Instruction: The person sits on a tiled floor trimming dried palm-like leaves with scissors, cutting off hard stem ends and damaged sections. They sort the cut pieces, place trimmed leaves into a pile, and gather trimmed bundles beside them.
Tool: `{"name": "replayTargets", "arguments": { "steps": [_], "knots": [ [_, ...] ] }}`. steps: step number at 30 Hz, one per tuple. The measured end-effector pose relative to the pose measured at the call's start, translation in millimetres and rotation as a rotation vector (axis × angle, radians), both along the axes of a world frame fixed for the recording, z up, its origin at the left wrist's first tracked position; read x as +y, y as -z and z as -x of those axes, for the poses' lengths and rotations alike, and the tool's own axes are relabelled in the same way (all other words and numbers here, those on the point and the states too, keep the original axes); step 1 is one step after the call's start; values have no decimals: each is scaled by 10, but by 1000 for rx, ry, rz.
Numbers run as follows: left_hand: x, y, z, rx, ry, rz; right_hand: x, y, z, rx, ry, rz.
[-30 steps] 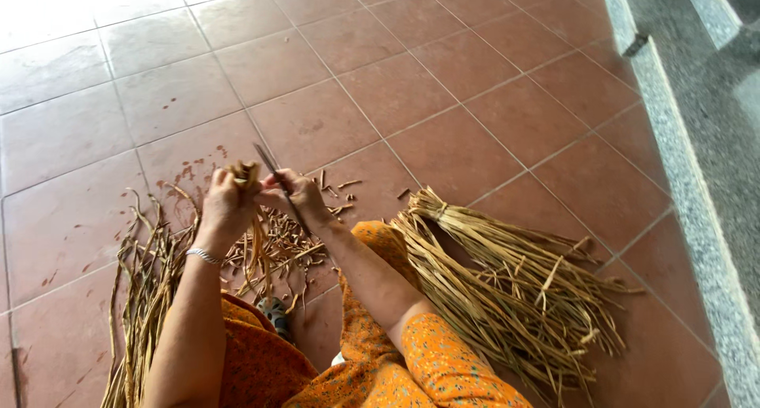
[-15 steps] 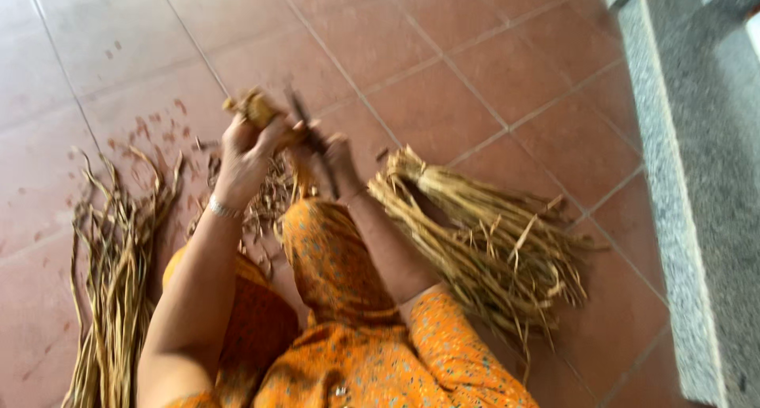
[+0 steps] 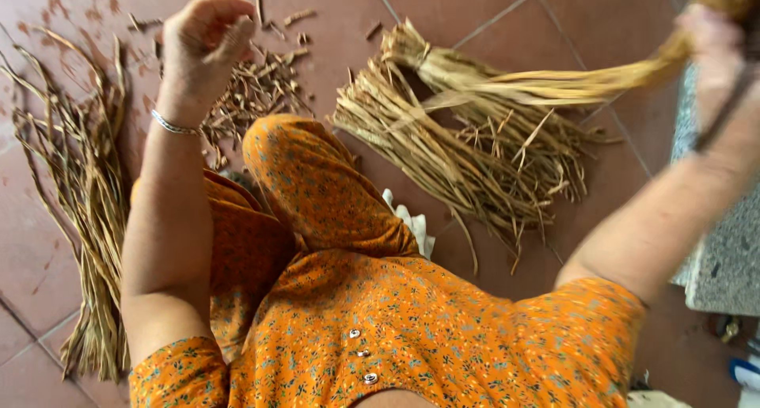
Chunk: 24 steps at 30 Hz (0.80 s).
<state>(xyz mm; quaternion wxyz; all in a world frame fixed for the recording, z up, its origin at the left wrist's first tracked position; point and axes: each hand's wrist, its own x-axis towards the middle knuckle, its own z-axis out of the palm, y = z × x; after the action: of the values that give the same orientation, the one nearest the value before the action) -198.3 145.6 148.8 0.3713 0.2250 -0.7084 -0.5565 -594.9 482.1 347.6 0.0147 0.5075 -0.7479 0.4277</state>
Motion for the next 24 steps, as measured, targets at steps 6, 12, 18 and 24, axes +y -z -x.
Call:
{"name": "replayTargets", "arguments": {
  "steps": [6, 12, 18, 24],
  "knots": [
    [22, 195, -53, -145, -37, 265, -70, 482, 144, 559, 143, -455],
    [55, 142, -91, -349, -112, 400, -1092, 2637, 158, 349, -120, -446],
    [51, -2, -73, -303, -66, 535, -1814, 4132, -446, -124, -18, -580],
    [11, -52, -62, -386, -70, 424, -1990, 4447, -847, -124, 274, -563]
  ]
}}
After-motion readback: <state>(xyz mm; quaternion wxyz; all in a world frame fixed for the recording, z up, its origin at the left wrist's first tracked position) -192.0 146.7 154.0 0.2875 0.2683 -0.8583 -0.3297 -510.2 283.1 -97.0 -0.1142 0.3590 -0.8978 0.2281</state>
